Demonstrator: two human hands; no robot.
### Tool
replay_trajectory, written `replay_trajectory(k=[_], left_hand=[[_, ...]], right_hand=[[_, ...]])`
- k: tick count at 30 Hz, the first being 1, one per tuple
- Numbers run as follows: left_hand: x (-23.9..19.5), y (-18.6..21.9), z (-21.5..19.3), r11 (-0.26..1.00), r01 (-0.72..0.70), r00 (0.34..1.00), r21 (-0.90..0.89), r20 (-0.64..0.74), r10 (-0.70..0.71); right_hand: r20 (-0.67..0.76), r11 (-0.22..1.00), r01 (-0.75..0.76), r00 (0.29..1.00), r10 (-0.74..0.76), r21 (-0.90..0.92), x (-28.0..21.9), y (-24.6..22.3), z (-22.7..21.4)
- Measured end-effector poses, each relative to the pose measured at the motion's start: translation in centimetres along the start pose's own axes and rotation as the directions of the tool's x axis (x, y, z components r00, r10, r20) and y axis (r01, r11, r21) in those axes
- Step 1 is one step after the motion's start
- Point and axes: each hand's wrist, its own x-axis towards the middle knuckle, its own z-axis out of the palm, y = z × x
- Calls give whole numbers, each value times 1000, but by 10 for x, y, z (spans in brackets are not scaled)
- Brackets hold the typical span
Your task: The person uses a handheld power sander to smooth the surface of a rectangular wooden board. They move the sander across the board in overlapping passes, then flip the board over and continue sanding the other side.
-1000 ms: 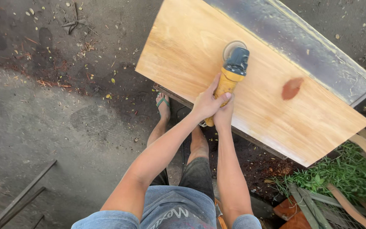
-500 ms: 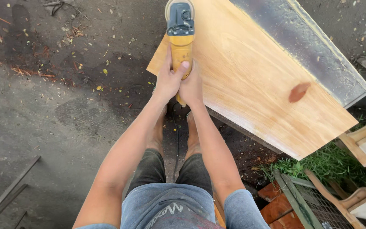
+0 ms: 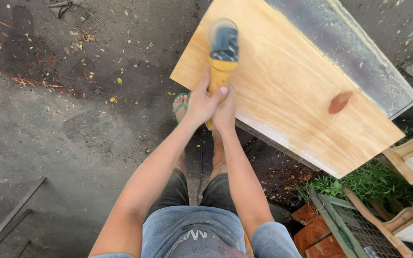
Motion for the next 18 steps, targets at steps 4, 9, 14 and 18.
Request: replay_trajectory(k=[4,9,14,18], left_hand=[[3,-20,-12,988,120,992,-95,-30,-123],[-22,-24,37,905,296,948,305,20,-317],[-40,-25,89,892,159,959,423,149,-241],[-34,-29,75,841,282,927,463,93,-362]], right_hand=[[60,999,-46,997,44,29,6,-9,10],[-47,983,-168,984,171,77,-28,19,-37],[-199,984,-136,967,156,111,-54,58,-76],[-71,973,-126,987,142,193,-42,52,-69]])
